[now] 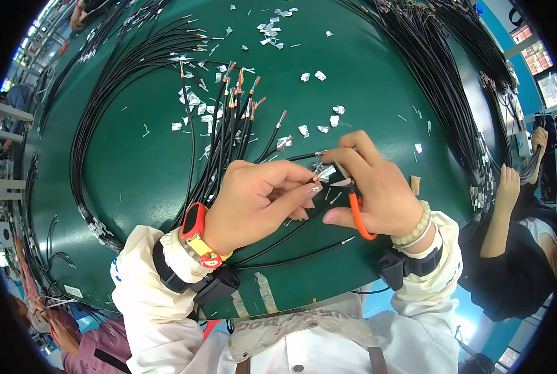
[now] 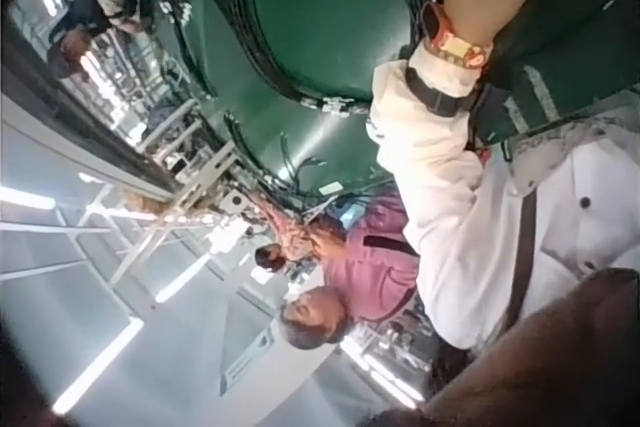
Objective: The person wraps tape around the ends of exposed wires by hand and uses shears to trim the excess tape before setting the cables aside.
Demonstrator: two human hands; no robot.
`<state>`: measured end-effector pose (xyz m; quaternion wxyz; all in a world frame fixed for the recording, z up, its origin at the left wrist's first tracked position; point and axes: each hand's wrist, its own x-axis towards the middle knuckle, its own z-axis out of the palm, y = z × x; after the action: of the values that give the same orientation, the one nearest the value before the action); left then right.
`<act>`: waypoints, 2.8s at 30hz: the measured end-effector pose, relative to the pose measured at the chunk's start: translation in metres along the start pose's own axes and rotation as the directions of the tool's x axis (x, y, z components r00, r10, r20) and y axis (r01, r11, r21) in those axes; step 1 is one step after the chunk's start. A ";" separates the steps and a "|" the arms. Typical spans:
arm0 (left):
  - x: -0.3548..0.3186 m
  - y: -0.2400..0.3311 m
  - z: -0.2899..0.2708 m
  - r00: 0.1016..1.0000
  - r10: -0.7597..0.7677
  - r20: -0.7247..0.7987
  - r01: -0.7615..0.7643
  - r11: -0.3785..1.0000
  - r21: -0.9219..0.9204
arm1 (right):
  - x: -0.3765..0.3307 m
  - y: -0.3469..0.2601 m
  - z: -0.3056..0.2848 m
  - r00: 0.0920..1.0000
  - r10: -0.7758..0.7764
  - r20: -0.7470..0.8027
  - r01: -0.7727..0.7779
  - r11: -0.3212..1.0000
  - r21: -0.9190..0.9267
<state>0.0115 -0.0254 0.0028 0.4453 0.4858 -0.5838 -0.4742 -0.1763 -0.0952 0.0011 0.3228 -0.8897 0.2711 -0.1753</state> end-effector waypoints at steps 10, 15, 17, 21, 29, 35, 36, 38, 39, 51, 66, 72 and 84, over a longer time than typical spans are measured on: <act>-0.001 -0.001 -0.003 0.998 0.018 0.064 -0.018 1.000 -0.002 | 0.002 -0.002 0.008 0.998 0.027 0.064 -0.023 0.998 -0.061; -0.002 -0.002 -0.003 0.998 0.016 0.066 -0.016 1.000 -0.003 | 0.002 -0.003 0.007 0.996 0.037 0.080 -0.032 0.997 -0.069; -0.003 -0.004 -0.003 0.998 0.029 0.063 -0.029 1.000 0.005 | 0.003 -0.002 0.008 0.995 0.047 0.085 -0.040 0.996 -0.081; -0.002 -0.002 -0.006 0.996 0.037 0.085 -0.041 0.998 0.041 | 0.003 -0.005 0.007 0.995 0.046 0.090 -0.040 0.997 -0.062; -0.003 -0.005 -0.008 0.988 0.099 0.119 -0.112 0.987 0.114 | 0.007 -0.013 0.010 0.996 -0.037 0.084 0.035 0.999 0.026; -0.004 -0.010 -0.008 1.000 0.026 0.014 -0.027 0.999 0.024 | 0.009 -0.003 0.007 0.996 0.016 -0.085 0.000 0.983 0.186; -0.003 -0.011 -0.007 0.999 0.044 0.029 -0.046 0.998 0.052 | 0.010 -0.006 0.010 0.987 0.050 -0.151 0.003 0.944 0.330; -0.001 -0.012 -0.005 0.995 0.078 0.060 -0.084 0.991 0.109 | 0.011 -0.008 0.013 0.973 0.092 -0.211 0.017 0.885 0.465; 0.000 -0.012 -0.005 0.995 0.078 0.059 -0.084 0.991 0.108 | 0.010 -0.007 0.016 0.973 0.080 -0.215 0.025 0.894 0.447; -0.001 -0.004 -0.004 0.982 -0.181 0.050 0.187 0.969 -0.165 | 0.010 -0.004 0.022 0.976 0.149 -0.162 -0.017 0.786 0.618; 0.003 -0.014 -0.004 0.957 0.255 0.136 -0.289 0.832 0.473 | 0.010 -0.008 0.007 0.996 0.020 -0.082 0.004 0.960 0.279; 0.002 -0.006 -0.003 0.982 -0.187 0.040 0.188 0.982 -0.030 | 0.011 0.004 0.028 0.951 -0.104 -0.290 0.171 0.961 0.217; 0.004 -0.006 0.000 0.989 -0.137 0.051 0.145 0.962 -0.231 | 0.017 -0.002 0.017 0.918 0.138 -0.372 0.039 0.902 0.431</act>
<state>0.0122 -0.0301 -0.0027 0.4545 0.4622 -0.4953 -0.5784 -0.1540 -0.0965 -0.0075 0.4542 -0.7356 0.3080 -0.3971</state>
